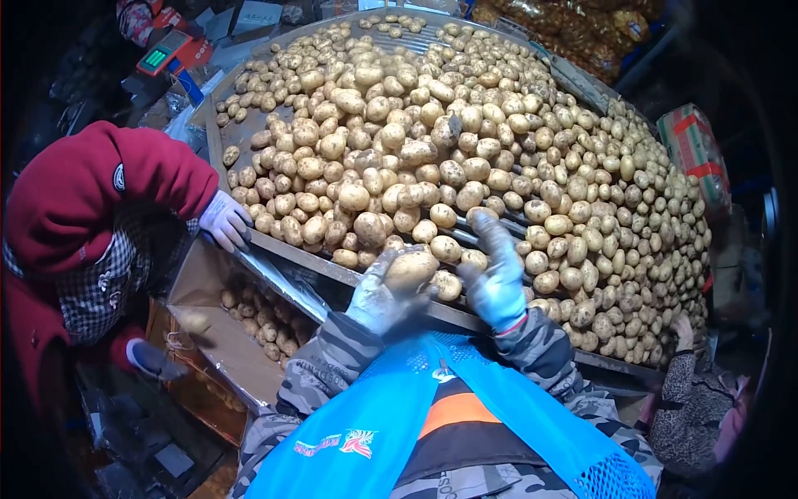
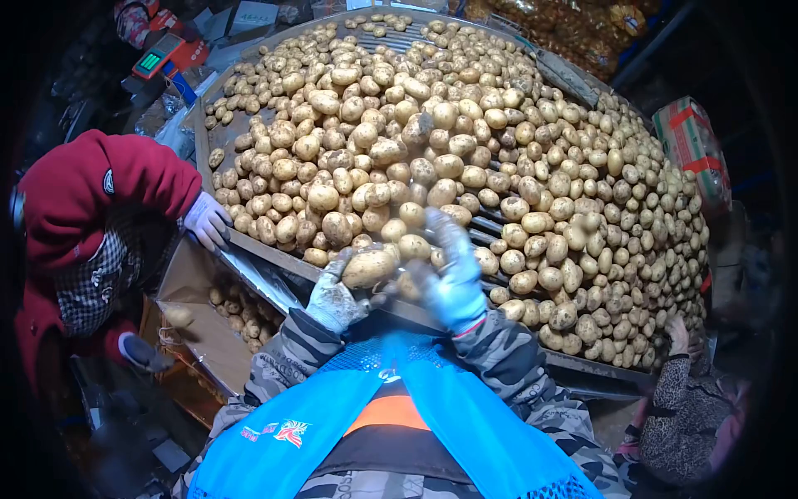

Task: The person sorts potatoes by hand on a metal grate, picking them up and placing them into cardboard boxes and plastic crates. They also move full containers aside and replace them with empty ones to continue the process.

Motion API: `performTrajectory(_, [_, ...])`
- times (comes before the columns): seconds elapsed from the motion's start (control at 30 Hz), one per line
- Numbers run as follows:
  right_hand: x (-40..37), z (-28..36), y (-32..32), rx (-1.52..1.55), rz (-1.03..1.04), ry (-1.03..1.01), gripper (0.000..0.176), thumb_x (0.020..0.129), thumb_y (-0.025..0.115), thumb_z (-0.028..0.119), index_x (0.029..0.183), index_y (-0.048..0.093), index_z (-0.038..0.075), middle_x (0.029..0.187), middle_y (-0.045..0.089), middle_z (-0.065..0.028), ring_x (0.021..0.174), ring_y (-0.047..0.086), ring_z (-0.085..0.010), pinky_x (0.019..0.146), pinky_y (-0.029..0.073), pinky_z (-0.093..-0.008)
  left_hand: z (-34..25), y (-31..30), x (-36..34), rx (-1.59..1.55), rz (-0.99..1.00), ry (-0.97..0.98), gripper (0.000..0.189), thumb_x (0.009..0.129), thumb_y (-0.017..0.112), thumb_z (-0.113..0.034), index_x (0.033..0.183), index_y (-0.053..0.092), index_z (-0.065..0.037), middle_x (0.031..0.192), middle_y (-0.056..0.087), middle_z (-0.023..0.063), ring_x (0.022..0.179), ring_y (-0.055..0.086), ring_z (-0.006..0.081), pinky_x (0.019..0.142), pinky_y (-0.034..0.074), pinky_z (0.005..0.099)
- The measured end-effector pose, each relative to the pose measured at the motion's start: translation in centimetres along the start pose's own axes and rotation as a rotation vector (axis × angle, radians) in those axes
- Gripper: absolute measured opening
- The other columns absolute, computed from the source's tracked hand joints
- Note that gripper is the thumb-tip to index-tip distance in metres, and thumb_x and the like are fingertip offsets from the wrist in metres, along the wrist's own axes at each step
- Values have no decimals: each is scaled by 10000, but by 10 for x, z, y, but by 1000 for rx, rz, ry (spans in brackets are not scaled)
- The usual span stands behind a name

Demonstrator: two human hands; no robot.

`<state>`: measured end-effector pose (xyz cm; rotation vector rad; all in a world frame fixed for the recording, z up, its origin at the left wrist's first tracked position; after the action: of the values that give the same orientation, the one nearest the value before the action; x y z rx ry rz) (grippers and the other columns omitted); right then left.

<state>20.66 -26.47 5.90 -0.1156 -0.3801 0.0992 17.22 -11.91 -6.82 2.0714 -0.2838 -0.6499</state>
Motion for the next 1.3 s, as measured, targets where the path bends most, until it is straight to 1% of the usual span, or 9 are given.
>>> performTrajectory(0.07, [-10,16,45,-501,384,-348,474,882,602,201,1297,490,4,1225,560,-178,1136,545,-275,986,436,-381,12,21,-3,-362,-66,-127,483,957,493,-352,1338,447,-58,1275,530,188,1108,569,314,888,514,375])
performTrajectory(0.23, [-12,-54,51,-86,522,327,418,1012,402,307,1287,509,11,1219,594,-142,1123,560,-227,952,444,-332,-24,55,-32,721,149,68,461,955,526,-312,1339,440,-70,1227,540,106,1090,559,234,882,507,359])
performTrajectory(0.33, [-14,-49,70,68,405,437,433,1013,415,304,1321,473,6,1253,559,-122,1106,541,-179,950,440,-316,0,54,-39,-70,232,-229,678,866,662,-337,1414,319,-132,1160,539,92,962,581,196,809,528,372])
performTrajectory(0.67, [-15,-73,69,815,131,812,565,981,402,386,1435,298,65,1403,389,-176,1163,518,-304,933,482,-446,-39,-7,-46,-329,-40,-5,568,965,382,-516,1330,450,-86,1143,605,170,819,631,264,624,514,334])
performTrajectory(0.9, [-38,-66,83,1130,107,1028,587,946,437,523,1421,349,190,1385,426,-95,1170,507,-336,930,428,-601,-101,7,-60,669,-244,775,452,1012,388,-305,1367,402,-26,1242,540,151,1073,572,268,901,493,423])
performTrajectory(1.03, [-39,-58,87,1480,177,987,537,951,471,447,1408,369,186,1384,420,-109,1201,477,-339,962,415,-593,-100,12,-39,10,125,581,567,979,451,-315,1442,287,-32,1463,335,145,1337,326,278,1071,298,492])
performTrajectory(1.13, [-36,-58,64,1428,55,892,418,991,434,332,1345,436,109,1316,490,-135,1162,515,-310,962,453,-511,-105,22,-50,938,-141,769,480,995,425,-205,1434,302,-53,1325,470,128,1119,539,214,840,494,266])
performTrajectory(1.2, [-34,-66,63,1305,356,741,440,1003,407,345,1350,427,75,1269,535,-108,1094,570,-220,947,479,-363,-65,18,-20,652,-83,378,463,966,511,-149,1392,369,-38,1152,544,73,831,522,92,686,468,189])
performTrajectory(1.3, [-31,-32,66,670,393,666,733,902,567,428,1461,264,65,1433,384,-118,1302,401,-244,977,440,-392,-28,43,-15,272,130,239,649,925,608,-325,1414,298,-33,1303,471,74,1206,438,161,1025,371,322])
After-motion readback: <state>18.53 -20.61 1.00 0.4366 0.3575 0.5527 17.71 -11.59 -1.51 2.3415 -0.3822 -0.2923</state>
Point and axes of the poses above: each hand's wrist, its own x-axis towards the middle knuckle, its own y-axis out of the palm, z = x × y, the point moved 8 cm from there along x, towards the middle knuckle
